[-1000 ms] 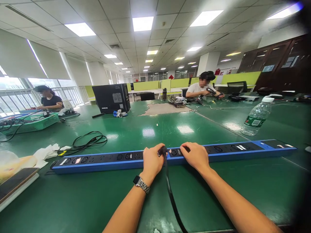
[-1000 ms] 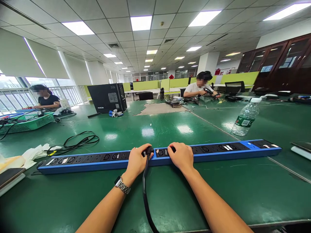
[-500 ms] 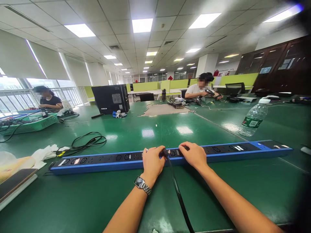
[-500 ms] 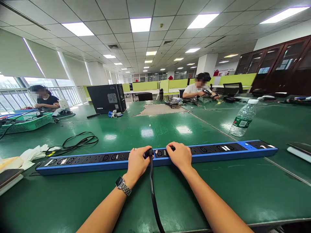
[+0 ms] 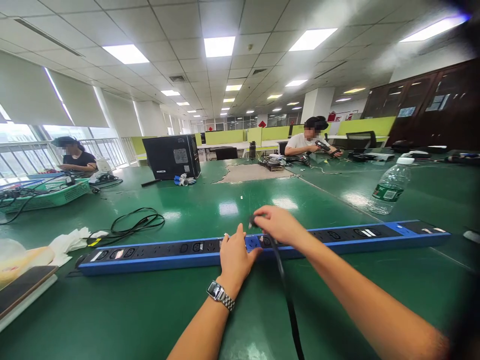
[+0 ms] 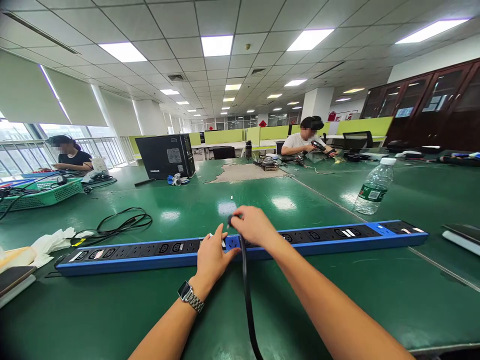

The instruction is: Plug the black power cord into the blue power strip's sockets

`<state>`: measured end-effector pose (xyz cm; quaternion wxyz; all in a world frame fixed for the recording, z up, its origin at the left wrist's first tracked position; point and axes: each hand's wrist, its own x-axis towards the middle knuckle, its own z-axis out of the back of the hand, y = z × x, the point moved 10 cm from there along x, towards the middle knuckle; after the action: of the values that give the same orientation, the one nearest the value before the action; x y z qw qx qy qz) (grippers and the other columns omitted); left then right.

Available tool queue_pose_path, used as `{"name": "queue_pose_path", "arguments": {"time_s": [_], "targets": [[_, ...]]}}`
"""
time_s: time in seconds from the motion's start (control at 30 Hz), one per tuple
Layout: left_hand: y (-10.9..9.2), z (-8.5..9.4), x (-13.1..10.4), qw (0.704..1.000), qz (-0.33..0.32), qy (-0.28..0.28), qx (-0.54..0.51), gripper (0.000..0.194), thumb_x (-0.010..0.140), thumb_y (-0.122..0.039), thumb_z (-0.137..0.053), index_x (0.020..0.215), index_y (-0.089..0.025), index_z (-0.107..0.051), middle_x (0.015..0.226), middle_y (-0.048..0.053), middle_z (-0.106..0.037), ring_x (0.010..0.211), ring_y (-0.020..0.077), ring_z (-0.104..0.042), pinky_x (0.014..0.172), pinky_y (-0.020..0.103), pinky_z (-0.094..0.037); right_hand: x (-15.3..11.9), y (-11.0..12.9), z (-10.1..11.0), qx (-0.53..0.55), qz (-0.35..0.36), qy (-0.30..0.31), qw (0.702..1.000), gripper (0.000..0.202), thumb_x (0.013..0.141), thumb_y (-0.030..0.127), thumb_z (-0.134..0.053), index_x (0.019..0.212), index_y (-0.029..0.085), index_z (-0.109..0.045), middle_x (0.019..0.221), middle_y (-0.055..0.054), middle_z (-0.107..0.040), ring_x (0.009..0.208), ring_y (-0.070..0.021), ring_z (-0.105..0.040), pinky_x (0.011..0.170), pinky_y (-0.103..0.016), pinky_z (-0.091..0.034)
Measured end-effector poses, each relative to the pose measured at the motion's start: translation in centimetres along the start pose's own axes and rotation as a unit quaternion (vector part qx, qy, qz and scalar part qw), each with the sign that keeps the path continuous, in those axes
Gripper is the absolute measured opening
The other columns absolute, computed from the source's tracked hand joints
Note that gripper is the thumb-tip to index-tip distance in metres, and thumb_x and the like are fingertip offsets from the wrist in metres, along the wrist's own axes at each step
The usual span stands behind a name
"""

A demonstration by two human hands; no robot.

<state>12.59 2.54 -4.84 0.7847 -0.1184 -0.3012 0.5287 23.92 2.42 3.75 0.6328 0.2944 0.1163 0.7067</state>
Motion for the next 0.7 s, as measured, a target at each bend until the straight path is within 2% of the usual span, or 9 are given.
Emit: {"name": "queue_pose_path", "arguments": {"time_s": [0.07, 0.1, 0.17, 0.27, 0.37, 0.43, 0.57, 0.7], "targets": [[0.0, 0.1, 0.0, 1.000, -0.001, -0.004, 0.005, 0.071, 0.081, -0.038, -0.071, 0.142, -0.020, -0.041, 0.124, 0.011, -0.068, 0.122, 0.0265, -0.058, 0.114, 0.047, -0.031, -0.1, -0.8, 3.6, 0.027, -0.009, -0.049, 0.998, 0.037, 0.080, 0.033, -0.048, 0.105, 0.017, -0.070, 0.064, -0.001, -0.068, 0.054, -0.0141, -0.057, 0.052, -0.025, -0.039], [-0.1, 0.1, 0.0, 1.000, -0.005, -0.007, 0.007, 0.067, 0.081, -0.039, -0.071, 0.139, -0.020, -0.045, 0.124, 0.011, -0.068, 0.122, 0.0266, -0.058, 0.113, 0.048, -0.031, -0.1, -1.5, 4.9, 0.024, -0.014, -0.052, 0.998, 0.039, 0.080, 0.035, -0.049, 0.107, 0.017, -0.069, 0.062, -0.001, -0.068, 0.052, -0.0141, -0.056, 0.052, -0.025, -0.038], [-0.3, 0.2, -0.1, 1.000, -0.018, -0.005, 0.013, 0.052, 0.082, -0.039, -0.071, 0.128, -0.021, -0.057, 0.125, 0.011, -0.067, 0.123, 0.0267, -0.057, 0.114, 0.049, -0.030, -0.4, -3.4, 6.1, -0.012, -0.030, -0.027, 0.999, 0.037, 0.077, 0.035, -0.052, 0.104, 0.018, -0.070, 0.058, 0.001, -0.066, 0.051, -0.0147, -0.055, 0.052, -0.026, -0.038], [-0.4, 0.0, -0.3, 0.999, -0.028, 0.002, 0.016, 0.031, 0.083, -0.038, -0.070, 0.110, -0.023, -0.069, 0.127, 0.009, -0.066, 0.125, 0.0265, -0.056, 0.115, 0.052, -0.028, -1.2, -7.5, 5.4, -0.072, -0.071, 0.024, 0.995, 0.030, 0.073, 0.031, -0.054, 0.093, 0.019, -0.072, 0.054, 0.001, -0.066, 0.054, -0.0163, -0.059, 0.054, -0.027, -0.039], [-0.4, -0.1, -0.4, 0.999, -0.035, -0.003, 0.013, 0.027, 0.083, -0.038, -0.069, 0.106, -0.024, -0.071, 0.128, 0.009, -0.066, 0.126, 0.0258, -0.055, 0.114, 0.052, -0.028, -2.0, -11.1, 3.5, -0.080, -0.104, 0.069, 0.989, 0.028, 0.073, 0.031, -0.054, 0.091, 0.020, -0.072, 0.054, 0.001, -0.067, 0.057, -0.0179, -0.062, 0.057, -0.027, -0.042], [-0.4, -0.2, -0.4, 0.999, -0.038, -0.006, 0.011, 0.027, 0.083, -0.039, -0.069, 0.107, -0.025, -0.072, 0.129, 0.009, -0.065, 0.126, 0.0252, -0.055, 0.115, 0.052, -0.028, -2.4, -12.7, 2.5, -0.066, -0.120, 0.083, 0.987, 0.029, 0.074, 0.033, -0.053, 0.093, 0.021, -0.072, 0.054, 0.002, -0.067, 0.057, -0.0185, -0.063, 0.056, -0.028, -0.042], [-0.3, -0.3, -0.3, 0.999, -0.034, -0.007, 0.012, 0.028, 0.083, -0.039, -0.069, 0.108, -0.027, -0.071, 0.129, 0.008, -0.065, 0.125, 0.0245, -0.056, 0.115, 0.051, -0.028, -2.5, -13.4, 1.6, -0.041, -0.101, 0.075, 0.991, 0.032, 0.075, 0.033, -0.052, 0.097, 0.020, -0.071, 0.055, 0.001, -0.068, 0.056, -0.0186, -0.063, 0.057, -0.028, -0.043], [-0.4, -0.4, -0.3, 0.999, -0.036, -0.004, 0.015, 0.028, 0.084, -0.039, -0.068, 0.109, -0.026, -0.071, 0.129, 0.008, -0.065, 0.126, 0.0249, -0.055, 0.115, 0.051, -0.027, -2.7, -13.3, 1.0, -0.065, -0.104, 0.073, 0.990, 0.031, 0.076, 0.031, -0.051, 0.098, 0.019, -0.069, 0.056, 0.001, -0.067, 0.056, -0.0182, -0.062, 0.056, -0.028, -0.042]]}}
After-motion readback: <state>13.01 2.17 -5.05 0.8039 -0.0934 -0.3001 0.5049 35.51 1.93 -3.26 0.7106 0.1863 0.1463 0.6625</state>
